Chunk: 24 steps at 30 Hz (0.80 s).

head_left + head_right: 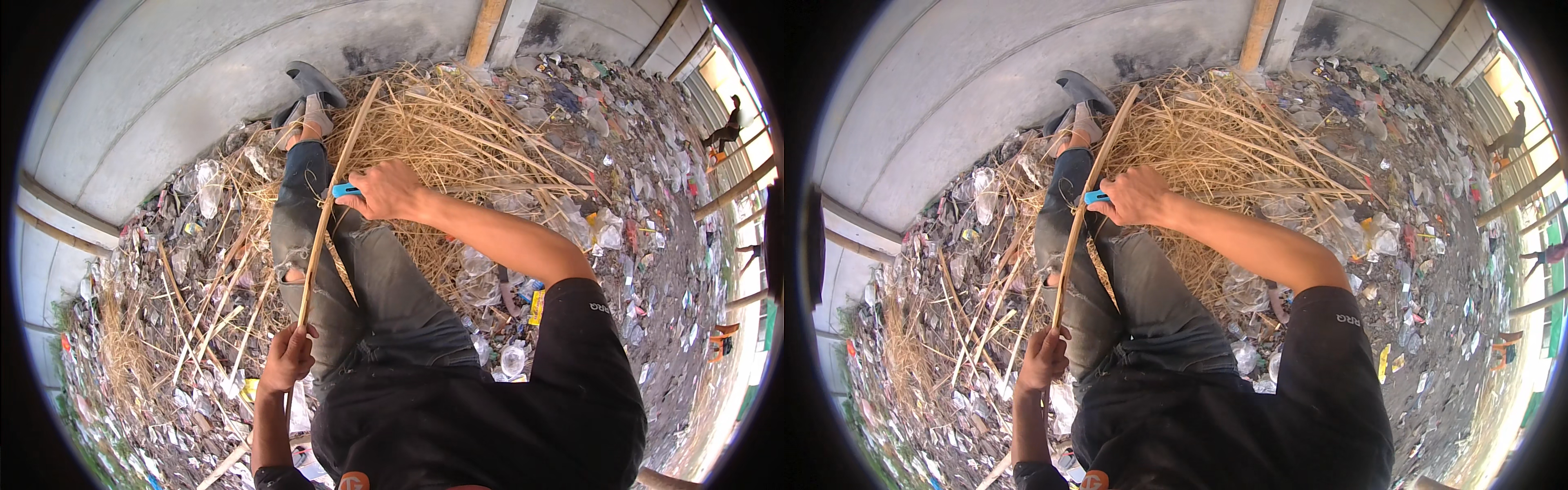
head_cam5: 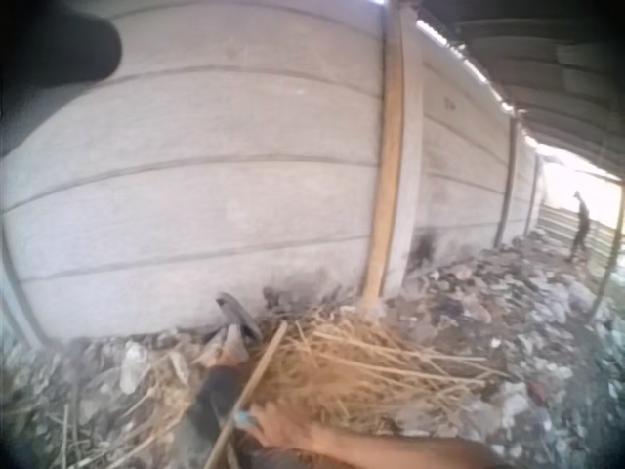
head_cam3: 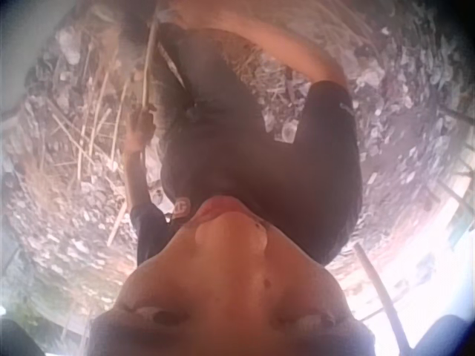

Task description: The person sits on a pile of straw and debris, using a utility knife to split a long, thin wooden stick into smaller pieces. They hold the stick with one hand and use the knife to shave and split the wood, occasionally adjusting their grip and the stick's position.

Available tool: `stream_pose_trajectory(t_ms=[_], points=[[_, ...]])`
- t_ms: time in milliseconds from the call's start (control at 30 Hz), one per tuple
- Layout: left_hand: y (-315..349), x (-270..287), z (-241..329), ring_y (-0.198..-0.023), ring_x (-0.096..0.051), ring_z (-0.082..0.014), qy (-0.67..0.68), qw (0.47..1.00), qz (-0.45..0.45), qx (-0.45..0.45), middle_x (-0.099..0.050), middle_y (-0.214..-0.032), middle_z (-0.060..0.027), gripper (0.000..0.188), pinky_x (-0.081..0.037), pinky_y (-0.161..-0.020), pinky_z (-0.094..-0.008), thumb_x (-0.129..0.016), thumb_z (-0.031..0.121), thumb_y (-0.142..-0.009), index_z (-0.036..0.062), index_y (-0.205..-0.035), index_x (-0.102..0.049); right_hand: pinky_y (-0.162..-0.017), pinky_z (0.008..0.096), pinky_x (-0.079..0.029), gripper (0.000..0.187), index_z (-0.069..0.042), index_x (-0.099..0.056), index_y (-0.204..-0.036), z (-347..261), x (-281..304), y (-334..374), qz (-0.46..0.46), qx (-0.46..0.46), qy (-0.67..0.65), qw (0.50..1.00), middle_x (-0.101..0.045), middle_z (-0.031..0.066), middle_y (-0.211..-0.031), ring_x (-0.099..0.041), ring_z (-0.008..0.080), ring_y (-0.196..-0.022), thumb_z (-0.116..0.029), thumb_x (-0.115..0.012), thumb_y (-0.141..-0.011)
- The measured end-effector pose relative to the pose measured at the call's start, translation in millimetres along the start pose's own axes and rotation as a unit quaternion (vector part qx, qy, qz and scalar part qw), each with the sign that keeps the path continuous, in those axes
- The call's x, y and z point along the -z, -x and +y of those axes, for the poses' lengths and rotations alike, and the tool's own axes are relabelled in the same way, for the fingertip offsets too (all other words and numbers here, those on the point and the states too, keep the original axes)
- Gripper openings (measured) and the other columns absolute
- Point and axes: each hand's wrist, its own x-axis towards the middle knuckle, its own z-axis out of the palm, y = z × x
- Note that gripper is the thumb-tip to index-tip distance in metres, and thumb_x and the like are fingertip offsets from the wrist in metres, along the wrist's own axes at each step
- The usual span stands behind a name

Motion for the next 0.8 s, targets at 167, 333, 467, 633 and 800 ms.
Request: stream_pose_trajectory(t_ms=[167,333,467,633,800], points=[[0.3,-2.4,0.4,-0.044,-0.021,-0.0029,0.095,0.992,-0.022,0.074,-0.023,-0.059,0.008,0.033,-0.016,-0.039,-0.023,-0.045,0.036,-0.11,0.0051,-0.107,-0.055,-0.047,0.0452,-0.05,0.056,-0.009,-0.066,-0.076,2.6,-2.1,1.2,0.035,0.029,0.008,0.999,-0.062,0.0121,-0.055,-0.066,0.0323,-0.052,-0.06,-0.056,-0.095],[-10.2,2.9,-10.0,-0.043,-0.03,-0.0035,-0.066,0.996,0.008,-0.051,-0.034,-0.059,0.0072,0.04,-0.024,-0.041,-0.0236,-0.045,0.037,-0.11,-0.0005,-0.105,-0.058,-0.047,0.0417,-0.044,0.055,-0.01,-0.061,-0.074,9.7,2.3,7.9,-0.008,0.003,-0.098,0.995,-0.055,0.0095,-0.051,-0.058,0.0305,-0.047,-0.062,-0.059,-0.092],[-4.0,-3.5,-0.3,-0.048,-0.033,-0.0021,-0.128,0.989,0.029,-0.074,-0.036,-0.059,0.0084,0.038,-0.027,-0.046,-0.0232,-0.044,0.032,-0.11,-0.0022,-0.106,-0.059,-0.05,0.0422,-0.047,0.039,-0.01,-0.06,-0.077,8.9,14.9,14.3,0.014,-0.007,-0.142,0.99,-0.06,0.0083,-0.057,-0.063,0.0301,-0.053,-0.047,-0.072,-0.083],[1.8,-2.3,5.7,-0.046,-0.032,-0.0021,-0.143,0.985,0.025,-0.092,-0.035,-0.057,0.0085,0.038,-0.025,-0.044,-0.0234,-0.043,0.032,-0.11,-0.0022,-0.108,-0.058,-0.052,0.0369,-0.05,0.027,-0.011,-0.064,-0.088,15.8,16.3,21.2,0.084,0.038,-0.151,0.984,-0.065,0.0053,-0.065,-0.065,0.0265,-0.055,-0.031,-0.079,-0.078],[7.8,0.5,10.8,-0.048,-0.035,-0.0027,-0.195,0.976,0.042,-0.092,-0.039,-0.057,0.008,0.036,-0.026,-0.046,-0.0244,-0.044,0.032,-0.109,0.0001,-0.107,-0.061,-0.057,0.0337,-0.054,0.027,-0.015,-0.071,-0.103,0.5,33.2,14.2,0.146,0.04,-0.136,0.979,-0.069,0.0025,-0.079,-0.07,0.023,-0.069,-0.02,-0.081,-0.079]])
